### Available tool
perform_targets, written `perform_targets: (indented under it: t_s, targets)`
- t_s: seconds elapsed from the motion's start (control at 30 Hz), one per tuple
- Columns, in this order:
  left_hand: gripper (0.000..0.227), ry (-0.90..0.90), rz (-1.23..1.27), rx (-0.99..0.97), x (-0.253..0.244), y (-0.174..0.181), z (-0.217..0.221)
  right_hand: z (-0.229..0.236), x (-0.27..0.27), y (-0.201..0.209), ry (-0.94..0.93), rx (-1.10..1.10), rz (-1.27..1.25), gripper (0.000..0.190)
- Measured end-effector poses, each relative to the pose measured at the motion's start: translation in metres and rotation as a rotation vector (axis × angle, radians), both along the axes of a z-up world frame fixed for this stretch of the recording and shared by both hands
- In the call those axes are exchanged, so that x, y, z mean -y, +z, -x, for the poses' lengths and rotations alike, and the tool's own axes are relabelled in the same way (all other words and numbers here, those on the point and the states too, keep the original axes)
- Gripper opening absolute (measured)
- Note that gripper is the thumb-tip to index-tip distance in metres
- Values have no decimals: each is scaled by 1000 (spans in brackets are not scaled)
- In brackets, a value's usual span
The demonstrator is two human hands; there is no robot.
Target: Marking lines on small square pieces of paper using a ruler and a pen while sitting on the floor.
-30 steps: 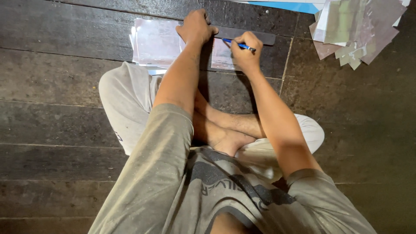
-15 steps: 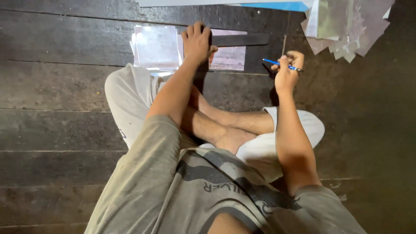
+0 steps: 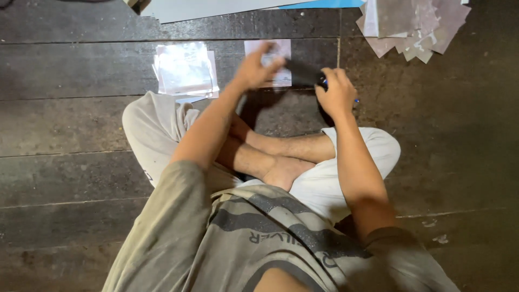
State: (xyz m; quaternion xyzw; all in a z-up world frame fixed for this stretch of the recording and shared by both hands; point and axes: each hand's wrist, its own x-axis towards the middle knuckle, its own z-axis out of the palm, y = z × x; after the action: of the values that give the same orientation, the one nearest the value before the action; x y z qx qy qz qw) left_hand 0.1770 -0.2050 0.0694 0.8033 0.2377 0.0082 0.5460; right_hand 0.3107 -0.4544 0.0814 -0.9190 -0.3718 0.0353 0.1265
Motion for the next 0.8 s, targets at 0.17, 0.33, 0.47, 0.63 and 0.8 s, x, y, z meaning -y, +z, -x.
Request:
perform_targets:
  t_s: [0.17, 0.33, 0.47, 0.63, 0.8]
  targets:
    - [80, -281, -730, -192, -38, -8, 15, -11, 14, 4, -245, -181, -149, 45]
    - [87, -543, -862, -545, 12, -11, 24, -11, 13, 0, -227, -215, -314, 44]
    - [91, -445, -889, -584, 45, -72, 35, -6, 7, 2, -206, -243, -374, 42]
    - [80, -425, -889, -570, 50, -86, 38, -6, 9, -4, -193, -236, -382, 45]
    - [93, -458, -944, -185, 48, -26, 37, -7, 6, -3, -176, -242, -373, 45]
